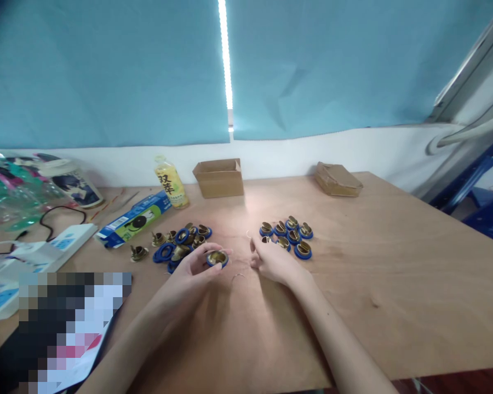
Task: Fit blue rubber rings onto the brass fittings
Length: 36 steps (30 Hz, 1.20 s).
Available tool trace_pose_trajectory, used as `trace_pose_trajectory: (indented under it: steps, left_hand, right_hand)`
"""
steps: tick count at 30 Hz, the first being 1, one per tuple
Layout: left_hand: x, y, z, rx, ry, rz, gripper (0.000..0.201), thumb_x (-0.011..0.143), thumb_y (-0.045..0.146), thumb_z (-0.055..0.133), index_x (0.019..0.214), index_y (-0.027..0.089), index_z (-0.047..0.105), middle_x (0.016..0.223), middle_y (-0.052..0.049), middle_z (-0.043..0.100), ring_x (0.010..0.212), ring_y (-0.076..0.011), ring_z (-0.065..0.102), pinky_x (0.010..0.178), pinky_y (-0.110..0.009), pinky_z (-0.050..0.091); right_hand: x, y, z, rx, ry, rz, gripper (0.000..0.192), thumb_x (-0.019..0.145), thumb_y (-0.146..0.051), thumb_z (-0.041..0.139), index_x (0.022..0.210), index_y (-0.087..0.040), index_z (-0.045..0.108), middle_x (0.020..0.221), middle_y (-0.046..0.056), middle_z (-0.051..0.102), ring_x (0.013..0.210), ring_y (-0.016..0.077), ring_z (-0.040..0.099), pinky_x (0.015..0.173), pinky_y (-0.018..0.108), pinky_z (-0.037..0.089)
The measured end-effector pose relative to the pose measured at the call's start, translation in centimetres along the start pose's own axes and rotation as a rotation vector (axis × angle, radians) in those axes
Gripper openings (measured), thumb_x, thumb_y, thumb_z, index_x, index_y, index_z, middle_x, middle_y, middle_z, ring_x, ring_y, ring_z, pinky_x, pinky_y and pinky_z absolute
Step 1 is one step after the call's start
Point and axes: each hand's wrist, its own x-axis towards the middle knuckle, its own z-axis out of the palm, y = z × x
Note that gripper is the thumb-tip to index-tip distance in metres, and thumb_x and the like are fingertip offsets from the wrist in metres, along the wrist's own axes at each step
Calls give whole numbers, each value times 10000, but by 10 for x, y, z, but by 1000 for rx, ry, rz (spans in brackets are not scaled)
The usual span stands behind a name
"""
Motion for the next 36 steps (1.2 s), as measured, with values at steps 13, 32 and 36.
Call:
trace_pose_trajectory:
  steps: [13,32,36]
  left_hand:
    - [-1,4,1,33,13,16,242,814,321,748,1026,235,671,1109,-50,695,948,-191,616,836,-289,445]
    - [0,6,8,89,21,83,272,802,330,751,1017,227,620,1048,-45,677,959,-204,612,854,-317,456]
    - [0,5,10,33,22,96,284,848,353,703,1072,232,580,1116,-63,685,1051,-219,618,936,-345,448]
  right_hand:
    - [0,-4,-2,155,4,-69,137,928,-246,573,817,-216,498,674,-18,627,643,152,601,609,241,409]
    - [4,-17,-4,871,22,-162,232,923,-410,608,947,-192,534,862,49,720,785,162,684,741,311,529]
    - [2,-24,-6,828,17,-206,252,936,-419,582,877,-174,598,905,68,708,848,172,685,824,331,534]
